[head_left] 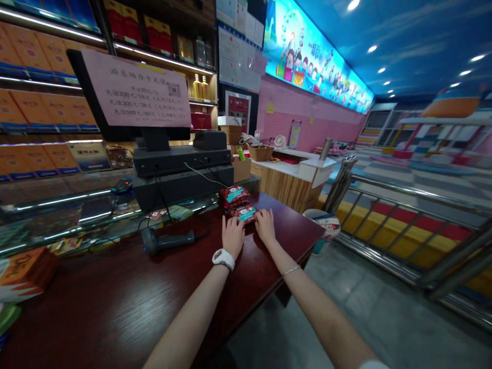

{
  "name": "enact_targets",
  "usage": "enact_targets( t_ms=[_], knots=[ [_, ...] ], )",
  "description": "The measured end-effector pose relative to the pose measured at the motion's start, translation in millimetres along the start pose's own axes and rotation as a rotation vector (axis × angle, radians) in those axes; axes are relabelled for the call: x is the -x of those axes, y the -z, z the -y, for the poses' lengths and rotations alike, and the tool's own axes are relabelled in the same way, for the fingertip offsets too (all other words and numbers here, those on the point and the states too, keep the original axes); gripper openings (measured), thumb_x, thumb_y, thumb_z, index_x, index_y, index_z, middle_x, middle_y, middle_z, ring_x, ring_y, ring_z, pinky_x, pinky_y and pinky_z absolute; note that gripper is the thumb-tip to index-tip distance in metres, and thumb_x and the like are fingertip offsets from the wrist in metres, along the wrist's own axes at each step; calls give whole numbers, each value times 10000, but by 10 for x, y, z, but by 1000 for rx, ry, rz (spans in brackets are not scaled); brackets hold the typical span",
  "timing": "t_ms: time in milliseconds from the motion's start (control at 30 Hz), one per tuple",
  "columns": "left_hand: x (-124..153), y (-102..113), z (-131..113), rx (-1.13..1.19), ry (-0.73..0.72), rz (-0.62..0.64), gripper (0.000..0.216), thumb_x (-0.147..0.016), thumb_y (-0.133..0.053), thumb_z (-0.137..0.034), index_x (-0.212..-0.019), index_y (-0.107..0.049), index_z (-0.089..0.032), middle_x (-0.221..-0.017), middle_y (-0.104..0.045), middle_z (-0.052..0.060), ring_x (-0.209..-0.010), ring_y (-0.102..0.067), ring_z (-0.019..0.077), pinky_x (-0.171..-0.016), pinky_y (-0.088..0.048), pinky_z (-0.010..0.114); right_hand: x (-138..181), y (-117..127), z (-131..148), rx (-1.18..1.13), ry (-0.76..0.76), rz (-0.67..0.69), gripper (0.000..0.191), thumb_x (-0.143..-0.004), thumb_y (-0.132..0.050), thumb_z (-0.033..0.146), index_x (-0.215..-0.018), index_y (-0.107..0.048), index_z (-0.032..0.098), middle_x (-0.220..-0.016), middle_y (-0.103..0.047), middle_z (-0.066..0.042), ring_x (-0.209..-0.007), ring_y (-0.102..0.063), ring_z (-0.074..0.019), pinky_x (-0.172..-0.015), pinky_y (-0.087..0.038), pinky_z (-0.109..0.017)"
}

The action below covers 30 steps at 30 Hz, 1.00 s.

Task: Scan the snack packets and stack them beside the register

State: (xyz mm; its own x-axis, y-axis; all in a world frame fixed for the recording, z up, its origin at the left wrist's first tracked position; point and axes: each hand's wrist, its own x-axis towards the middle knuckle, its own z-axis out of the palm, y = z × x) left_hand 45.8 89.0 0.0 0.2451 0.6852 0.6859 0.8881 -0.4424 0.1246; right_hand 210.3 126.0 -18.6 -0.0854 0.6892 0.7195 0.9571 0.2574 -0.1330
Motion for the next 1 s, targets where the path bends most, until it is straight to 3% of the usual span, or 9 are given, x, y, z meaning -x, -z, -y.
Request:
enact_targets(
  t_ms=[267,667,800,1000],
  knots=[
    [12,107,-40,26,-52,57,229,-865,-513,-147,-1004,-685,-207,-1054,-648,84,-1082,-558,273,-1196,-259,586,-1,78,56,58,-11,33,244,-850,-447,81,-903,-645,212,-925,-585,-62,-963,-541,-229,-1163,-272,-533],
    [22,100,-34,79,7,136,310,-869,-511,-173,-1131,-674,-200,-1247,-651,85,-1233,-512,295,-1211,-211,600,-19,59,60,-6,-25,114,308,-842,-431,86,-1046,-638,185,-1114,-639,-93,-1074,-561,-230,-1163,-257,-513],
    [34,76,-25,69,27,164,351,-887,-483,-190,-1195,-652,-210,-1293,-645,63,-1315,-466,295,-1222,-191,577,18,104,116,8,-75,164,399,-834,-426,76,-1181,-606,158,-1205,-649,-114,-1189,-538,-243,-1177,-225,-511],
    [47,54,-18,90,29,202,391,-880,-490,-201,-1246,-625,-213,-1369,-607,58,-1360,-437,305,-1222,-181,586,147,171,191,78,-169,302,593,-846,-441,111,-1433,-458,194,-1525,-438,-104,-1406,-370,-326,-1163,-219,-581]
  ],
)
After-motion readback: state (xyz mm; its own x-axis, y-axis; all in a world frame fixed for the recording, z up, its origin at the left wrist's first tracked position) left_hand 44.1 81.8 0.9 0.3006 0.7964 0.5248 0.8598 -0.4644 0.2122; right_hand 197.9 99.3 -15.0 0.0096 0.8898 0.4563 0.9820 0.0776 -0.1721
